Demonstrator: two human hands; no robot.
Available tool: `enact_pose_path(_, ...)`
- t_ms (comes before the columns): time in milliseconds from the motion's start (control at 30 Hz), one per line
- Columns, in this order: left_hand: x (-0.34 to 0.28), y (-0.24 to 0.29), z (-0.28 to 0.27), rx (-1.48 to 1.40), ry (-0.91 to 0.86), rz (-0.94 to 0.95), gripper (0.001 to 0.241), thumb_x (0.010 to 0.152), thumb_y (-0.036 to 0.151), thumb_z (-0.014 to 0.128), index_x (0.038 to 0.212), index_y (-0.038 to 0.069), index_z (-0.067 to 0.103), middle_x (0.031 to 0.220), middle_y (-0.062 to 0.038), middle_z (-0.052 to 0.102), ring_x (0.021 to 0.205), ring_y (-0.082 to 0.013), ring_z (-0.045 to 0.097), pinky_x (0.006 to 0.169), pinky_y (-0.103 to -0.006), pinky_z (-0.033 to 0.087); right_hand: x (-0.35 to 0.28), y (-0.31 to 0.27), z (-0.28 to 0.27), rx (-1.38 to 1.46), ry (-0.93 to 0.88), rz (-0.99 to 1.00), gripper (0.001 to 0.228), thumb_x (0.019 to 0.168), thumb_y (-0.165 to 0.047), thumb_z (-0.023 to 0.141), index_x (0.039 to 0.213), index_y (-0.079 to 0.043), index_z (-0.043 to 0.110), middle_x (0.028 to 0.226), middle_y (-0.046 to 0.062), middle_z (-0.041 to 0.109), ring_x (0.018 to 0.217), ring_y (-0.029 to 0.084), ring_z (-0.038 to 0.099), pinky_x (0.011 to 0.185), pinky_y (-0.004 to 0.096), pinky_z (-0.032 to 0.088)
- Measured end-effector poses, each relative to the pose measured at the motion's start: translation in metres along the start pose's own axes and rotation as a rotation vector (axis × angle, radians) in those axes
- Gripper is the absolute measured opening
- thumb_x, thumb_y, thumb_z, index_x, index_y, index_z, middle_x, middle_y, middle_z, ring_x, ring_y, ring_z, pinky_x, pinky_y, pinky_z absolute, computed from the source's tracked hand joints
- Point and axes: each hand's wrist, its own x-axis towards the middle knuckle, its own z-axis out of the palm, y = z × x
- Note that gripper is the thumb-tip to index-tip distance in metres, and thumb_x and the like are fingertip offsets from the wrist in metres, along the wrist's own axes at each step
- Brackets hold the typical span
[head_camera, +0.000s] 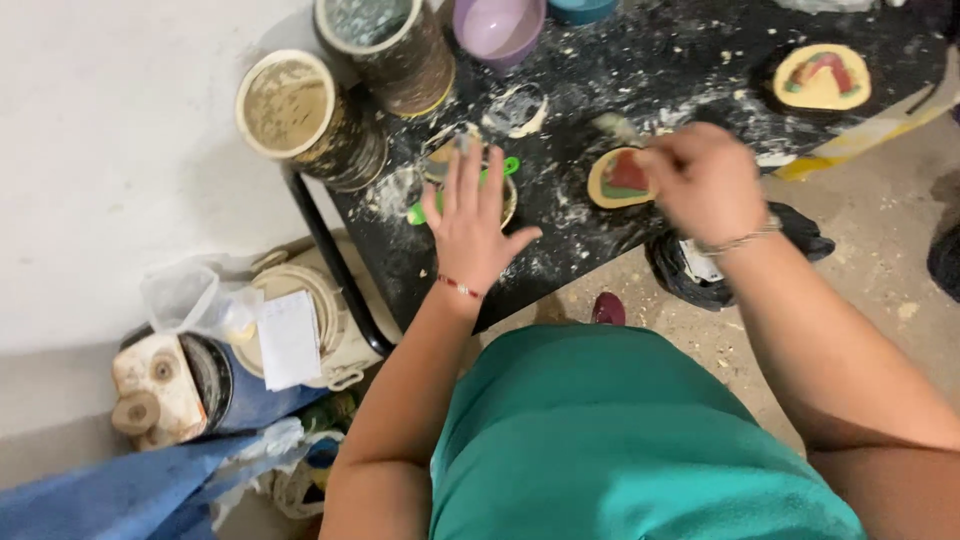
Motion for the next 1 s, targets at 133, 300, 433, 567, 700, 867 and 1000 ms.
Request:
enact_pose_path(133,0.007,0.040,0.038,-0.144,0.073,0.300,0.105,0.084,0.044,0.090,0.165,0.019,0.030,0.170,-0.017,0.028,0.147,-0.0394,0.044,0.113,-0.0581,0.038,-0.049,0.064,0.005,0.245,0.031,0.482,0.021,0.118,-0.041,0.067,0.107,-0.026,0.077,0.082,0.003,0.070,0.103,0.025,0.073,0.079,0.040,0.055)
enact_pose_path(300,0.034,0.077,0.078,-0.585,-0.097,0.022,0.127,0.072,0.021,0.097,0.170,0.016,0.016,0.173,-0.022,0.017,0.144,-0.0542,0.042,0.113,-0.0612,0.047,-0.061,0.034,0.026,1.239,0.035,0.948,0.026,0.113,-0.028,0.044,0.102,-0.005,0.051,0.133,0.035,0.063,0.123,0.046,0.066,0.095,0.056,0.057)
enact_pose_path(433,0.034,0.082,0.090,-0.706,-0.169,-0.067,0.125,0.072,0.014,0.091,0.170,0.017,0.013,0.175,-0.017,0.012,0.151,-0.0515,0.034,0.114,-0.0633,0.046,-0.065,0.062,0.060,1.326,0.077,0.938,0.024,0.111,-0.029,0.049,0.103,-0.007,0.053,0.121,0.020,0.072,0.114,0.038,0.073,0.089,0.053,0.061)
enact_pose_path(567,0.024,0.081,0.098,-0.732,-0.043,-0.011,0.123,0.070,0.013,0.094,0.168,0.013,0.019,0.170,-0.022,0.023,0.152,-0.0445,0.037,0.119,-0.0566,0.043,-0.053,0.053,0.037,1.303,0.033,0.855,0.028,0.113,-0.031,0.049,0.104,-0.005,0.054,0.122,0.022,0.072,0.113,0.037,0.073,0.088,0.050,0.062)
enact_pose_path(700,0.019,0.074,0.101,-0.690,-0.052,-0.011,0.114,0.076,0.018,0.093,0.166,0.007,0.024,0.165,-0.023,0.032,0.150,-0.0434,0.039,0.117,-0.0565,0.044,-0.044,0.077,0.027,0.641,-0.120,0.530,0.025,0.115,-0.038,0.054,0.105,-0.020,0.069,0.077,0.003,0.075,0.066,0.015,0.074,0.060,0.026,0.057)
enact_pose_path(867,0.017,0.070,0.116,-0.617,-0.002,0.040,0.108,0.083,0.028,0.090,0.166,0.004,0.025,0.158,-0.014,0.048,0.153,-0.0386,0.035,0.124,-0.0571,0.024,-0.028,0.083,0.040,0.388,-0.041,0.240,0.025,0.092,-0.027,0.088,0.109,-0.014,0.075,0.099,0.010,0.074,0.103,0.034,0.071,0.089,0.045,0.055)
enact_pose_path(1000,0.016,0.067,0.130,-0.552,0.010,0.080,0.107,0.084,0.036,0.088,0.166,0.007,0.026,0.160,-0.005,0.050,0.155,-0.0346,0.032,0.123,-0.0574,0.019,-0.019,0.084,0.059,0.369,-0.045,0.171,0.023,0.088,-0.021,0.089,0.108,-0.015,0.079,0.098,0.008,0.074,0.103,0.032,0.072,0.090,0.042,0.057)
